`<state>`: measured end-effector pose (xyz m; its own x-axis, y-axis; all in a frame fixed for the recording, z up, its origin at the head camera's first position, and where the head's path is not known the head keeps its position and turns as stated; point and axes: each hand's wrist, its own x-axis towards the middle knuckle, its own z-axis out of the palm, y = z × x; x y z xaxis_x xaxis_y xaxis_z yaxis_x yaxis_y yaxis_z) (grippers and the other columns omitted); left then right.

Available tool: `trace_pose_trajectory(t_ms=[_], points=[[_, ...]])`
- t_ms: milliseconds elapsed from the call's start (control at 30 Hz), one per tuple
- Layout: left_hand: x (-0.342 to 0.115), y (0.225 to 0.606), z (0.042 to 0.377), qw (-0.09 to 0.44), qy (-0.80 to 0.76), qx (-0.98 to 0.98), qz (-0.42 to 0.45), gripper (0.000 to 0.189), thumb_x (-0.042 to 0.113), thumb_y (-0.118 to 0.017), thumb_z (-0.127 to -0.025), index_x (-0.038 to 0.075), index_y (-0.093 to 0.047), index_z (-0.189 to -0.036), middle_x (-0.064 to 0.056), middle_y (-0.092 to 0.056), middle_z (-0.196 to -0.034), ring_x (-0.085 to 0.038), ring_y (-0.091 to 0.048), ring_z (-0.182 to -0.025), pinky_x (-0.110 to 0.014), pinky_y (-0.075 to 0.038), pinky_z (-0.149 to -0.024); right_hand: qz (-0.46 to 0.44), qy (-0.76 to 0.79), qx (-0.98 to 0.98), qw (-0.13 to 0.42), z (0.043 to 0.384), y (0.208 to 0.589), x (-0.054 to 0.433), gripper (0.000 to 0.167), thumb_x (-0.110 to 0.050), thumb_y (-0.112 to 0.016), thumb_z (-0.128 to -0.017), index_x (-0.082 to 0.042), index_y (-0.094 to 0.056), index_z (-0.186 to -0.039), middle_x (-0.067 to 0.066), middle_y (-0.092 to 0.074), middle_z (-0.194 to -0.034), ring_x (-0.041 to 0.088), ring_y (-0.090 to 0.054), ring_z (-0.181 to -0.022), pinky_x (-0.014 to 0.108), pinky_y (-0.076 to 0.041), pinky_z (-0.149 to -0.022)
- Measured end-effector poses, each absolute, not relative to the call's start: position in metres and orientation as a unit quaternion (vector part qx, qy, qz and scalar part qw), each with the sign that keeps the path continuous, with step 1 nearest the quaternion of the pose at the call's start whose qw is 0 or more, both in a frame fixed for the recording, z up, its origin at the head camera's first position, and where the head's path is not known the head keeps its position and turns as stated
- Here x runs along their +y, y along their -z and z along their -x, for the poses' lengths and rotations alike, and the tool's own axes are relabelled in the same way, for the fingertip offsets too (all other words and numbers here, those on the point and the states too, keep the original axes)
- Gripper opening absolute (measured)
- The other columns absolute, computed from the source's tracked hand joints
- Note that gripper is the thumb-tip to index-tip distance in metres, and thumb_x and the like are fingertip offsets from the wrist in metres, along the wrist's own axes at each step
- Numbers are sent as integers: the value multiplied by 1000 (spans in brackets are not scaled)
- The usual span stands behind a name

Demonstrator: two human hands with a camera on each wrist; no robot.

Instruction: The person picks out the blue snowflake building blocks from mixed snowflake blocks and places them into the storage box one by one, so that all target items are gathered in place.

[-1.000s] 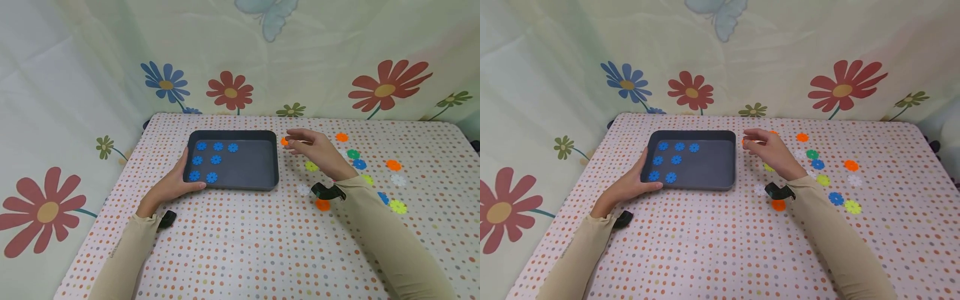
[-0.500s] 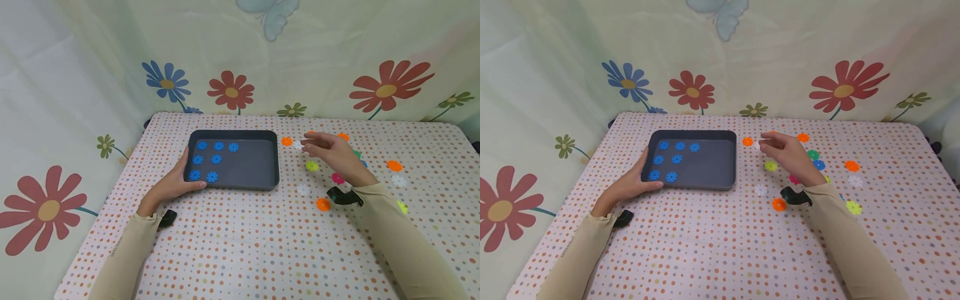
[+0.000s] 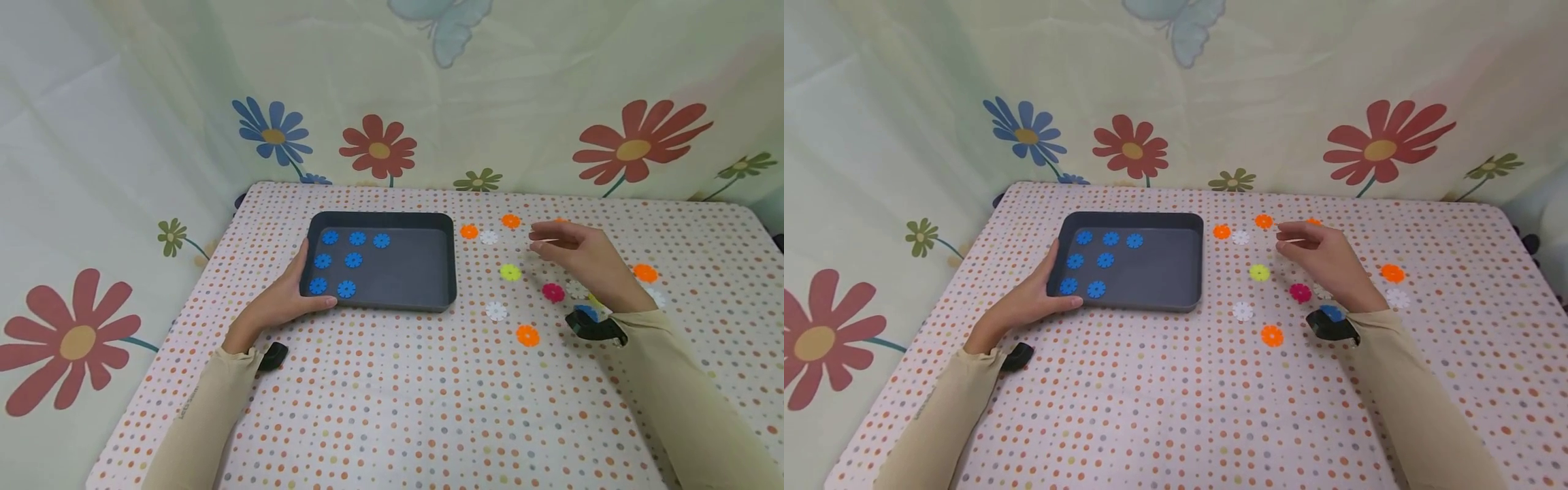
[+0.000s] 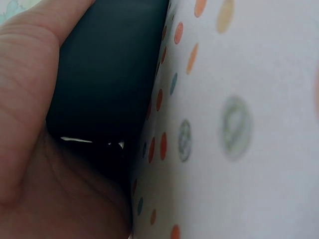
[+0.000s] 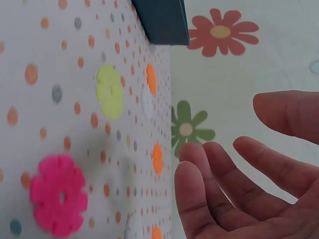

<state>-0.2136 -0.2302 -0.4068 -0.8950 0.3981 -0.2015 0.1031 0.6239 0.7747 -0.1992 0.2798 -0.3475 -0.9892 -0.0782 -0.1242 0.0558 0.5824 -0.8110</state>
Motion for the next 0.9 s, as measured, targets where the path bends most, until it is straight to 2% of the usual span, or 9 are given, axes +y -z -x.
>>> trace_pose_trajectory(t_ms=[133, 233, 267, 333, 433, 567, 667, 800, 900], points=[[-231, 407, 215, 180, -408, 883, -144, 131, 56, -80, -92, 27, 22, -169, -2, 19, -177, -31, 7, -163, -66, -13, -125, -3, 454, 889, 64, 197, 352, 292, 60, -38, -66, -109, -2, -53, -155, 21, -60, -147, 14, -64, -113, 14, -50, -86], [-232, 407, 215, 180, -408, 883, -144, 132, 56, -80, -92, 26, 22, -169, -2, 19, -177, -31, 8, -163, -66, -13, -125, -11, 442, 895, 54, 195, 356, 300, 59, -34, -66, -109, 1, -52, -155, 24, -60, -144, -2, -59, -102, 12, -49, -82], [-231, 407, 215, 180, -409, 883, -144, 132, 56, -80, -92, 27, 23, -169, -2, 19, -177, -31, 8, -163, -66, -13, -125, -11, 439, 897, 49, 194, 357, 303, 59, -33, -66, -110, 2, -52, -155, 25, -60, -144, -4, -58, -101, 12, -49, -81], [-231, 407, 215, 180, -410, 882, -145, 132, 56, -80, -92, 27, 22, -169, -2, 19, -177, -31, 8, -163, -66, -13, -125, -12, 426, 904, 40, 192, 358, 310, 59, -31, -65, -110, 3, -50, -155, 27, -60, -142, 1, -59, -101, 11, -49, -79], [-230, 408, 215, 181, -410, 883, -142, 131, 57, -80, -92, 29, 22, -169, -2, 19, -177, -31, 7, -163, -66, -13, -125, -14, 403, 914, 34, 189, 359, 317, 58, -27, -64, -111, 5, -48, -156, 30, -59, -140, 21, -62, -111, 10, -46, -76], [-230, 407, 214, 182, -407, 884, -139, 131, 57, -80, -92, 30, 22, -169, -2, 18, -177, -31, 7, -163, -66, -13, -125, -24, 382, 923, 40, 186, 360, 328, 61, -27, -64, -110, 6, -45, -158, 33, -55, -141, 48, -53, -124, 16, -43, -76], [-229, 406, 213, 181, -405, 886, -136, 131, 57, -81, -92, 30, 21, -169, -2, 18, -177, -31, 7, -163, -65, -13, -125, -29, 363, 930, 42, 185, 362, 335, 64, -28, -65, -109, 7, -43, -159, 35, -53, -142, 52, -50, -127, 29, -45, -80], [-230, 406, 213, 183, -403, 887, -131, 131, 57, -81, -92, 30, 21, -169, -1, 18, -177, -30, 7, -163, -65, -13, -125, -41, 338, 939, 45, 184, 368, 342, 63, -25, -65, -109, 9, -42, -157, 38, -49, -141, 56, -46, -127, 54, -49, -87], [-230, 407, 213, 182, -403, 887, -131, 131, 57, -81, -92, 30, 21, -169, -2, 18, -177, -31, 7, -163, -66, -13, -125, -60, 334, 939, 48, 185, 371, 345, 62, -23, -63, -109, 11, -42, -156, 40, -46, -142, 58, -43, -128, 70, -45, -95]])
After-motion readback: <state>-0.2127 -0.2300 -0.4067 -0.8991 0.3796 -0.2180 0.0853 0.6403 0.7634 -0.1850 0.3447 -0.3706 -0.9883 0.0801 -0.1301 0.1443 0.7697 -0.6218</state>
